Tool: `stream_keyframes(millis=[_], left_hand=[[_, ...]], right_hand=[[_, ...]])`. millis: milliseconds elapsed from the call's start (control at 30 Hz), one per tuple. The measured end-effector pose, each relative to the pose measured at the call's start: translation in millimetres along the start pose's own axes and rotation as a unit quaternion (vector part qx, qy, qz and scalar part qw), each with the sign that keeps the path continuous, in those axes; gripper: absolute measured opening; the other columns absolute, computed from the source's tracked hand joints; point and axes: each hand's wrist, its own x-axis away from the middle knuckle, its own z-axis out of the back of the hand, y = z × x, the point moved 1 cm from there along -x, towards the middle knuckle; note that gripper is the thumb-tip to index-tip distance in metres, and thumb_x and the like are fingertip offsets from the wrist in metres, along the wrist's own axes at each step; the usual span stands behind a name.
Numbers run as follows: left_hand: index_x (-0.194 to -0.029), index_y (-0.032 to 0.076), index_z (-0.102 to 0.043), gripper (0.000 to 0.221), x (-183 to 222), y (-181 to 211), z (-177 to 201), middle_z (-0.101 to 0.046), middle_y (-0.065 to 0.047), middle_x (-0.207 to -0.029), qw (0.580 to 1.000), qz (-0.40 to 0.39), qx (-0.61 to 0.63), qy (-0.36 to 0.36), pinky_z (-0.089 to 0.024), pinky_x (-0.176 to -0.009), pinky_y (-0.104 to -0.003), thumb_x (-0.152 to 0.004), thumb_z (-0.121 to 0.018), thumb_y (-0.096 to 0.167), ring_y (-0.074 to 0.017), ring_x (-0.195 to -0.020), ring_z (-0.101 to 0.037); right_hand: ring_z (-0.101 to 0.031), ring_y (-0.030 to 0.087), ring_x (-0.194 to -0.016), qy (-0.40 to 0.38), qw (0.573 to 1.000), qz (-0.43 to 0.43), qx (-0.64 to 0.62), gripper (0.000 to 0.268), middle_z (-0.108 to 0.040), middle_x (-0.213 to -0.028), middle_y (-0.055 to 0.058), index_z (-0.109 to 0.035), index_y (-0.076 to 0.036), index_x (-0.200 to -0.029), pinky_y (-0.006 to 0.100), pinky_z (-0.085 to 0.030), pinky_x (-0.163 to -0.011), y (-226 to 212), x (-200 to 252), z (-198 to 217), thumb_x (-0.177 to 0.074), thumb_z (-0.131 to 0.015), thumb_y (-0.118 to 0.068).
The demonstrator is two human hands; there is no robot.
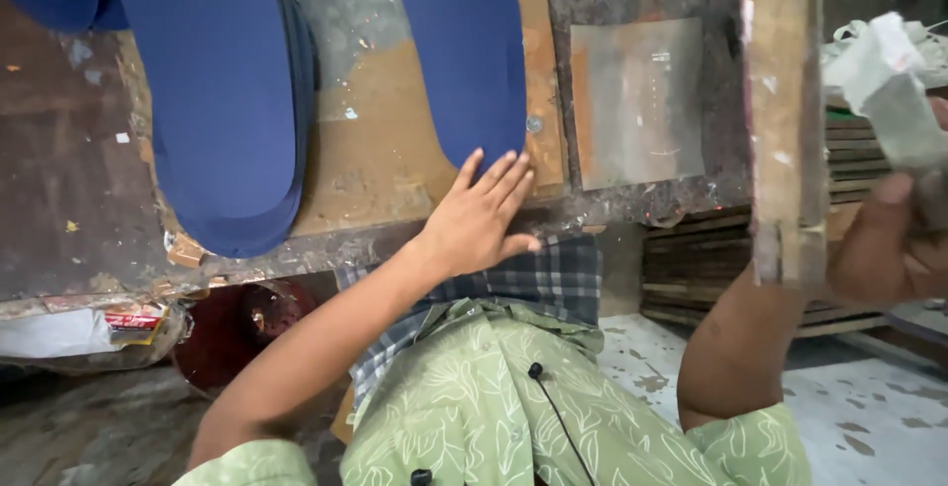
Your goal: The person is screen printing logos or labels onto blue footwear soles.
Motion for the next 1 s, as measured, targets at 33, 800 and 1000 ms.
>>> stream_keyframes(millis=[33,800,1000], left_hand=[[-0.151,-0.005,-0.041,0.088,8,1,-2,-0.040,-0.022,-0.158,0.998,-0.025,0.047,-0.012,-0.016,-0.124,-0.055,-0.097,-0.052,0.064,-0.0347,-0.151,-0.031],[-0.140,-0.001,-0.059,0.059,49,-18,10,-0.067,-0.021,-0.131,0.874,0.320,0.219,0.292,-0.050,-0.099,-0.044,-0.086,-0.076,0.014,-0.0409,-0.115,-0.063],[-0.139,0.001,-0.059,0.058,54,-20,10,-0.065,-0.018,-0.138,0.880,0.292,0.215,0.307,-0.050,-0.100,-0.043,-0.085,-0.078,0.011,-0.0391,-0.115,-0.064]], right_hand=[[-0.076,0.030,-0.092,0.040,0.998,0.050,0.003,0.025,-0.076,-0.114,0.026,-0.064,0.015,-0.135,0.039,-0.063,-0.086,4,2,0,-0.120,-0.056,-0.003],[-0.067,0.026,-0.110,-0.392,0.911,0.036,0.122,0.033,-0.073,-0.118,0.007,-0.073,-0.011,-0.121,0.047,-0.047,-0.106,52,47,-184,-0.088,-0.069,-0.005],[-0.065,0.033,-0.105,-0.400,0.901,0.008,0.166,0.029,-0.070,-0.108,0.011,-0.077,-0.011,-0.119,0.044,-0.050,-0.094,102,-17,-237,-0.092,-0.075,-0.004]])
